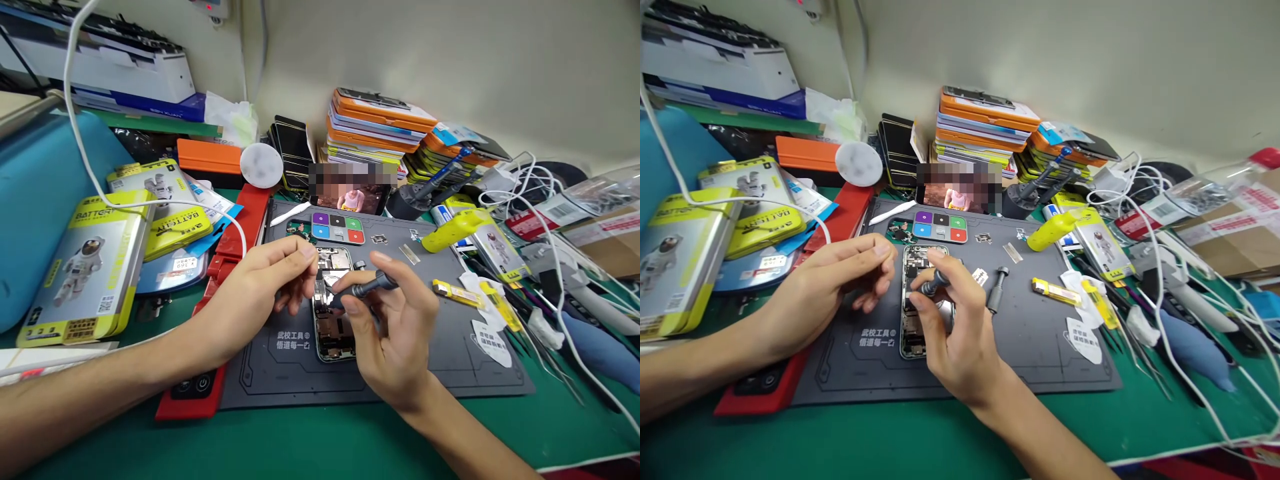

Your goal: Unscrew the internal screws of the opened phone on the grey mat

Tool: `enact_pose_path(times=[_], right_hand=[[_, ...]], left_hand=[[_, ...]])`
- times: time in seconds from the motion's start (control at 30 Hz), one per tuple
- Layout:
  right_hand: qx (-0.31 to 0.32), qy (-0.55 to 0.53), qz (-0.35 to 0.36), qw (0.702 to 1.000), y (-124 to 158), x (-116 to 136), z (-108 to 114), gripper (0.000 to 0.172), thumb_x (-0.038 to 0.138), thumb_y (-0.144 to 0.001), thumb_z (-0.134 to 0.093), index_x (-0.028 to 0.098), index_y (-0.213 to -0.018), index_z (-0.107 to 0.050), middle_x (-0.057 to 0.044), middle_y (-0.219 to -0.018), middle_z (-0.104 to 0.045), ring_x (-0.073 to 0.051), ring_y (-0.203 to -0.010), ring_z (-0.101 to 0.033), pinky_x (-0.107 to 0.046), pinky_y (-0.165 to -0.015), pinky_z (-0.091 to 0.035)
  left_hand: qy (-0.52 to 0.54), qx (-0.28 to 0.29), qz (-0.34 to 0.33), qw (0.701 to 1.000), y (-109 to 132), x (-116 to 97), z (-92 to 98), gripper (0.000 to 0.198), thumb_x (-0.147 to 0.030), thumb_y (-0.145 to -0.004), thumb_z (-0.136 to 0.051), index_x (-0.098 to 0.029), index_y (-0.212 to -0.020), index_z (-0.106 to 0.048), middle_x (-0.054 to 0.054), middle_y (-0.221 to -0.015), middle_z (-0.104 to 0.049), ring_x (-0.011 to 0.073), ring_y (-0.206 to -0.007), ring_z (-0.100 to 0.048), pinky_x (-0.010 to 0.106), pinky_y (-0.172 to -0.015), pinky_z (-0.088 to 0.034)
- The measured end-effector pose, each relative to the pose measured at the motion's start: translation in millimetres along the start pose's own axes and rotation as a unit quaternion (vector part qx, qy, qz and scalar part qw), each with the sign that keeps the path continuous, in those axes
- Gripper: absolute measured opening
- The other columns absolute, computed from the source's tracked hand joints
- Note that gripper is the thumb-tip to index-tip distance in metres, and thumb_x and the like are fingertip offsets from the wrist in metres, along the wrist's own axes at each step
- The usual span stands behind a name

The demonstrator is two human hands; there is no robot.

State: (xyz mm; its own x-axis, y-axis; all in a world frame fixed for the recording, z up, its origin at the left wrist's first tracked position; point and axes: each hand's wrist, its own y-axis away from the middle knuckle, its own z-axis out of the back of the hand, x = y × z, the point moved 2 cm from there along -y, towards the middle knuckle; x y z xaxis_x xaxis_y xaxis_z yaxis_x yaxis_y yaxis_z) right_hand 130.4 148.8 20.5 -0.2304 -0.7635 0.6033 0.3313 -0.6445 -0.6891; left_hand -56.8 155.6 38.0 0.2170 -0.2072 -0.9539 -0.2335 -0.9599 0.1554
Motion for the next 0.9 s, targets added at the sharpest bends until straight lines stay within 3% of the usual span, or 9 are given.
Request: enact_pose_path(times=[0.47, 0.7, 0.83, 0.9], right_hand=[[0.034, -0.001, 0.010, 0.999, 3, -2, -2, 0.075, -0.005, -0.098, -0.062, 0.023, -0.163, -0.038, -0.012, -0.142, -0.060, -0.018, -0.105, -0.073, -0.038, -0.088, -0.070], [0.039, 0.025, 0.017, 0.999, 5, -2, -1, 0.076, -0.001, -0.099, -0.065, 0.024, -0.165, -0.037, -0.013, -0.147, -0.062, -0.021, -0.109, -0.074, -0.037, -0.079, -0.070], [0.048, 0.055, 0.052, 0.996, -1, 4, 5, 0.063, 0.020, -0.107, -0.066, 0.025, -0.165, -0.042, -0.010, -0.142, -0.071, -0.021, -0.097, -0.074, -0.040, -0.079, -0.069], [0.053, 0.079, 0.072, 0.993, -4, 7, 10, 0.053, 0.031, -0.113, -0.058, 0.021, -0.163, -0.047, -0.010, -0.144, -0.072, -0.024, -0.106, -0.073, -0.045, -0.086, -0.068]], left_hand=[[-0.014, 0.013, 0.013, 1.000, 0, -2, -2.7, 0.031, -0.038, -0.105, -0.058, -0.020, -0.081, -0.063, -0.005, -0.070, -0.064, 0.0090, -0.056, -0.054, 0.023, -0.055, -0.041], [-0.020, 0.022, 0.007, 1.000, 0, -2, -2.6, 0.033, -0.039, -0.106, -0.058, -0.020, -0.080, -0.063, -0.005, -0.071, -0.063, 0.0090, -0.058, -0.054, 0.023, -0.057, -0.043], [-0.018, 0.019, 0.011, 1.000, 1, -1, -2.6, 0.032, -0.038, -0.106, -0.059, -0.020, -0.080, -0.063, -0.005, -0.071, -0.063, 0.0083, -0.058, -0.054, 0.022, -0.056, -0.042], [-0.022, 0.019, 0.013, 0.999, 0, -1, -2.8, 0.032, -0.038, -0.107, -0.059, -0.020, -0.080, -0.062, -0.005, -0.071, -0.063, 0.0080, -0.058, -0.054, 0.021, -0.056, -0.041]])
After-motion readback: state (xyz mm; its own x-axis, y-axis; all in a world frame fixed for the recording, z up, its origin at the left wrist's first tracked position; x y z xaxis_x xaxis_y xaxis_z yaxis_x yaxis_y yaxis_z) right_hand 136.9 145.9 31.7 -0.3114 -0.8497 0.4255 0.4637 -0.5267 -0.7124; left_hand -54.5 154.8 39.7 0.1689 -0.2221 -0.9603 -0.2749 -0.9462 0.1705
